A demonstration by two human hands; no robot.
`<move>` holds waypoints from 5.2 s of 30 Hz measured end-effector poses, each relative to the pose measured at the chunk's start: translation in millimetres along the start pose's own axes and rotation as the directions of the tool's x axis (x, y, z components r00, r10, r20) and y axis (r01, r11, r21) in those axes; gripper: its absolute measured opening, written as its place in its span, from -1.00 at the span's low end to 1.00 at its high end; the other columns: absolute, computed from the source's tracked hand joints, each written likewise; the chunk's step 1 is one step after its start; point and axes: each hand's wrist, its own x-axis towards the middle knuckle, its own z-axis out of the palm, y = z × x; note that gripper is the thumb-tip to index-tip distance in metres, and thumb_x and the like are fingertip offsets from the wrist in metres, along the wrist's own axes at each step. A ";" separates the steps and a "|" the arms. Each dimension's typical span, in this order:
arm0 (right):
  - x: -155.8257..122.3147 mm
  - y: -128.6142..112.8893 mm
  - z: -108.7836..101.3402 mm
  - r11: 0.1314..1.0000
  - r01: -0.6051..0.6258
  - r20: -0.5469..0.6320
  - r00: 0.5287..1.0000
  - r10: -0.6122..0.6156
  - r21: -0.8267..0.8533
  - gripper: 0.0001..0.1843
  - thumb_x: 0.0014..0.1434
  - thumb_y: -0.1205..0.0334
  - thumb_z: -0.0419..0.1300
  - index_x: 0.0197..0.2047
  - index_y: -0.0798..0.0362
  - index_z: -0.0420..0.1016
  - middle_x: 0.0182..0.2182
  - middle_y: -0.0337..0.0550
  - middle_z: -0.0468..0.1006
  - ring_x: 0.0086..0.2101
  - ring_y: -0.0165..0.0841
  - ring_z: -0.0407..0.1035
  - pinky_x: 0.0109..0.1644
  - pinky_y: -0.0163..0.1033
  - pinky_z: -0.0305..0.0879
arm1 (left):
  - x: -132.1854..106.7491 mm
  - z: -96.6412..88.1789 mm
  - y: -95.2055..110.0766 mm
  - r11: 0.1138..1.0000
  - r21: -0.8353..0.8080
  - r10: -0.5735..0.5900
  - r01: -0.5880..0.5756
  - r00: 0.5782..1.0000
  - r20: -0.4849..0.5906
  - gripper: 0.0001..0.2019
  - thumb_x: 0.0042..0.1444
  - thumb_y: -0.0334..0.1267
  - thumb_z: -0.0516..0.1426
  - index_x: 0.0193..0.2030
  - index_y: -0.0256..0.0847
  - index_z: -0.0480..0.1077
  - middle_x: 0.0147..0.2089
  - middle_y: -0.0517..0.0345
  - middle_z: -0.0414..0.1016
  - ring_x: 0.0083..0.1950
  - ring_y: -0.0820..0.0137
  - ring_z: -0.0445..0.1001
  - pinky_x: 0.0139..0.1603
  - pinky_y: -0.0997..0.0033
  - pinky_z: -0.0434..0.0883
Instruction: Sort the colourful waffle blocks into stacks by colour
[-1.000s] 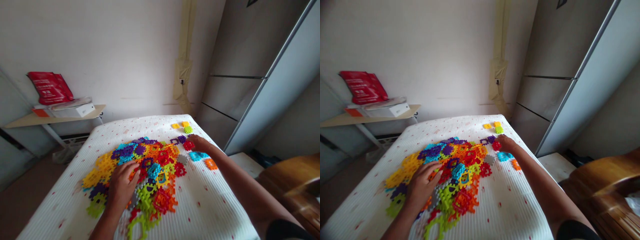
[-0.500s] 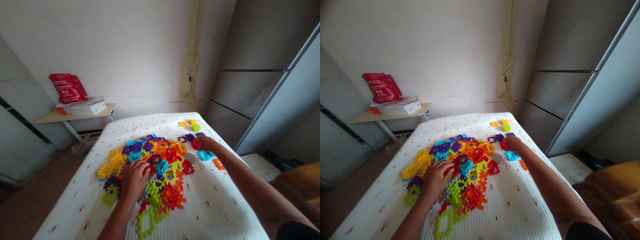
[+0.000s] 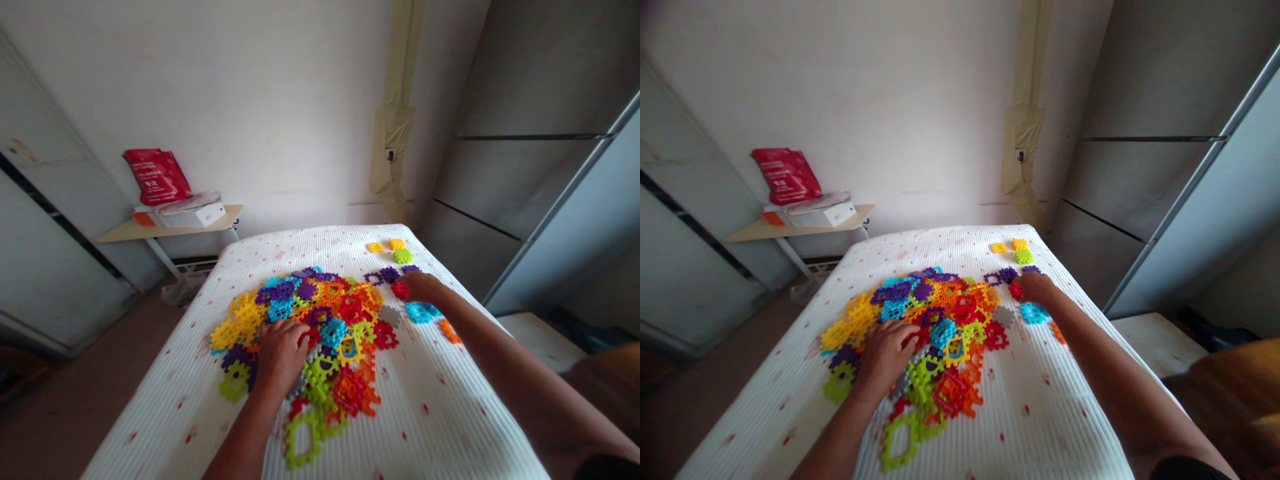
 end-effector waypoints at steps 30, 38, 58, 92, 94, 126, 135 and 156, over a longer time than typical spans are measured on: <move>-63.8 -74.2 3.9 0.975 0.206 -0.365 0.917 -0.163 0.084 -0.77 0.23 0.28 0.00 -0.23 0.06 0.49 -0.36 -0.11 0.54 -0.35 -0.36 0.40 -0.28 -0.33 0.16 | -1.7 -6.3 10.0 0.993 0.112 -0.033 0.025 0.997 0.066 -0.85 0.07 -0.36 0.09 -0.33 -0.08 0.48 -0.25 0.14 0.49 -0.12 0.25 0.37 -0.04 0.17 0.16; -59.1 -83.4 18.6 0.950 0.305 -0.475 0.847 -0.239 0.066 -0.68 0.29 0.27 -0.07 -0.35 0.10 0.46 -0.48 -0.13 0.48 -0.43 -0.40 0.33 -0.31 -0.32 0.09 | -0.8 -5.3 5.2 0.998 0.050 0.052 -0.047 0.992 -0.111 -0.83 0.14 -0.35 0.03 -0.32 -0.14 0.45 -0.29 0.12 0.52 -0.17 0.25 0.40 0.00 0.10 0.18; -72.5 -176.4 -3.5 0.751 0.604 -0.673 0.675 -0.302 0.268 -0.45 0.16 0.04 0.14 0.17 0.06 0.22 0.05 0.04 0.36 -0.01 -0.21 0.27 0.03 -0.08 0.27 | -5.6 0.9 13.4 0.564 -0.809 -0.442 0.164 0.888 -0.127 -0.54 0.07 -0.18 0.12 0.13 -0.14 0.23 -0.29 0.15 0.50 -0.27 0.43 0.47 -0.17 0.40 0.40; -16.3 -7.0 -4.6 1.000 -0.002 -0.111 0.994 0.004 0.023 -0.52 -0.05 0.34 0.23 0.01 -0.02 0.43 -0.07 -0.07 0.50 -0.06 -0.23 0.37 -0.10 -0.27 0.31 | -5.3 11.8 1.7 0.641 -0.743 -0.420 0.193 0.898 -0.128 -0.61 0.05 -0.05 0.10 -0.03 -0.22 0.35 -0.20 0.01 0.52 -0.17 0.28 0.50 -0.06 0.23 0.40; -13.1 -9.2 -4.5 1.000 -0.008 -0.100 0.995 0.009 0.010 -0.56 -0.03 0.30 0.23 -0.02 -0.03 0.45 -0.10 -0.06 0.51 -0.09 -0.20 0.39 -0.15 -0.26 0.32 | -5.1 12.6 -0.1 0.657 -0.730 -0.416 0.191 0.899 -0.139 -0.61 0.06 -0.05 0.09 -0.03 -0.22 0.36 -0.20 0.01 0.52 -0.17 0.28 0.50 -0.07 0.24 0.41; -71.0 -98.5 14.5 0.949 0.304 -0.381 0.890 -0.250 0.088 -0.78 0.22 0.34 -0.02 -0.40 0.08 0.39 -0.45 -0.16 0.46 -0.44 -0.44 0.31 -0.38 -0.36 0.06 | -7.3 -16.4 5.4 0.997 0.081 0.009 -0.021 0.990 0.139 -0.84 0.04 -0.17 0.12 -0.32 -0.07 0.52 -0.27 0.10 0.53 -0.12 0.22 0.39 -0.09 0.22 0.20; -69.0 -96.3 23.3 0.937 0.337 -0.442 0.857 -0.263 0.097 -0.72 0.26 0.32 -0.07 -0.41 0.10 0.39 -0.50 -0.19 0.42 -0.47 -0.46 0.25 -0.39 -0.35 0.02 | -4.4 -12.3 -3.7 1.000 -0.021 0.011 -0.012 0.998 -0.064 -0.70 0.19 -0.24 -0.08 -0.37 -0.17 0.45 -0.38 0.10 0.53 -0.26 0.29 0.44 -0.05 0.19 0.25; -81.1 -194.9 -12.4 0.745 0.595 -0.583 0.734 -0.350 0.301 -0.49 0.13 0.15 0.14 0.14 0.10 0.23 0.05 0.03 0.37 -0.05 -0.23 0.27 0.00 -0.14 0.27 | -8.9 6.1 10.4 0.724 -0.668 -0.305 0.173 0.948 -0.086 -0.61 0.14 -0.12 0.00 0.08 -0.18 0.32 -0.09 0.03 0.54 -0.17 0.35 0.52 -0.17 0.39 0.44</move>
